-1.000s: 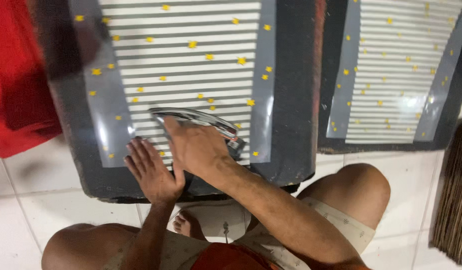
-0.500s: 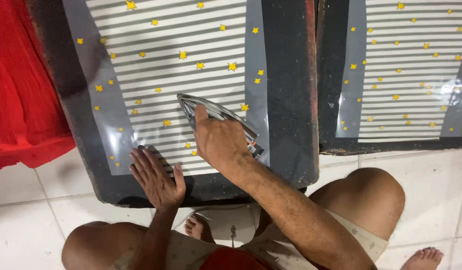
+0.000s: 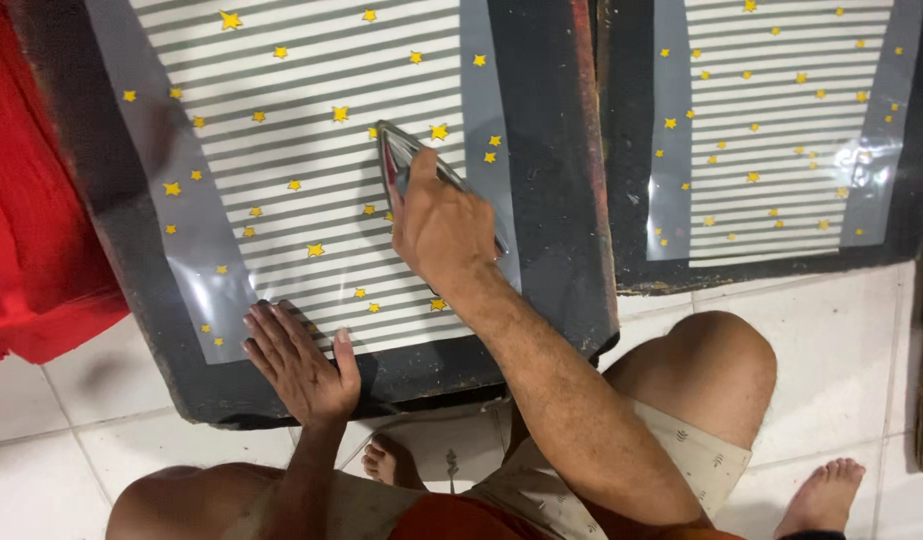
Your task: The person irons a striped t-shirt with yellow stars that is placed on a flat board. They use an electric iron to press the fabric, then lift a transparent sheet to reveal the shirt before placing the sheet back down and continuing to iron.
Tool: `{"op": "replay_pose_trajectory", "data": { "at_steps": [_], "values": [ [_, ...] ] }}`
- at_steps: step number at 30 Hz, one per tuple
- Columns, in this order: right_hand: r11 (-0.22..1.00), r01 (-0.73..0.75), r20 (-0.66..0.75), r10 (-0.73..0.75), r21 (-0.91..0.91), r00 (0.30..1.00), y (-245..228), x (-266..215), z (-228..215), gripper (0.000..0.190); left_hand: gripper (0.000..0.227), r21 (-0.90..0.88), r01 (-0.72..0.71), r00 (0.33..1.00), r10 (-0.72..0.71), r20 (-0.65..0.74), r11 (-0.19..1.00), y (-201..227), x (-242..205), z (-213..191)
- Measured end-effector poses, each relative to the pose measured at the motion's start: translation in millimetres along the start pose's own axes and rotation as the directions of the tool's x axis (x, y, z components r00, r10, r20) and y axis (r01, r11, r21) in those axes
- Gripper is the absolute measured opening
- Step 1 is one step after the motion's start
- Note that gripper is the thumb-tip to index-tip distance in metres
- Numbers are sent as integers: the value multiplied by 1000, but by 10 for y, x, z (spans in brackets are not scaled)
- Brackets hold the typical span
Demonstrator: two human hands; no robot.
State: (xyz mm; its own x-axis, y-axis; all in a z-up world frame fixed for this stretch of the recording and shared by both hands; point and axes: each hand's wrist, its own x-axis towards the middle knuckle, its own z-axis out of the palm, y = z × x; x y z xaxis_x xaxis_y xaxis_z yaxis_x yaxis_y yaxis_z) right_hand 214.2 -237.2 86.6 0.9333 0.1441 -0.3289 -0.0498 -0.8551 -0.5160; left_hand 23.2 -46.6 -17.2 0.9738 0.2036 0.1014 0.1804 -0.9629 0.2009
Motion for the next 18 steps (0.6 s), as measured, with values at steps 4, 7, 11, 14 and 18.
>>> {"op": "replay_pose_trajectory", "data": {
  "at_steps": [4,7,11,14,18],
  "values": [
    [999,3,-25,-2,47,1000,62,15,30,32,83,16,-15,1000,15,23,1000,10,3,-7],
    [997,16,5,-16,79,1000,110,39,71,28,85,18,-13,1000,13,3,1000,16,-2,6],
    [993,14,10,-15,116,1000,97,33,79,29,83,5,20,1000,-20,-9,1000,55,7,-21],
    [992,9,11,-11,126,1000,102,37,65,29,82,-6,18,1000,-18,8,1000,6,-7,19],
    [992,43,-25,-40,116,999,119,69,82,28,79,-12,-4,1000,4,30,1000,-6,-1,26]
  ]
}}
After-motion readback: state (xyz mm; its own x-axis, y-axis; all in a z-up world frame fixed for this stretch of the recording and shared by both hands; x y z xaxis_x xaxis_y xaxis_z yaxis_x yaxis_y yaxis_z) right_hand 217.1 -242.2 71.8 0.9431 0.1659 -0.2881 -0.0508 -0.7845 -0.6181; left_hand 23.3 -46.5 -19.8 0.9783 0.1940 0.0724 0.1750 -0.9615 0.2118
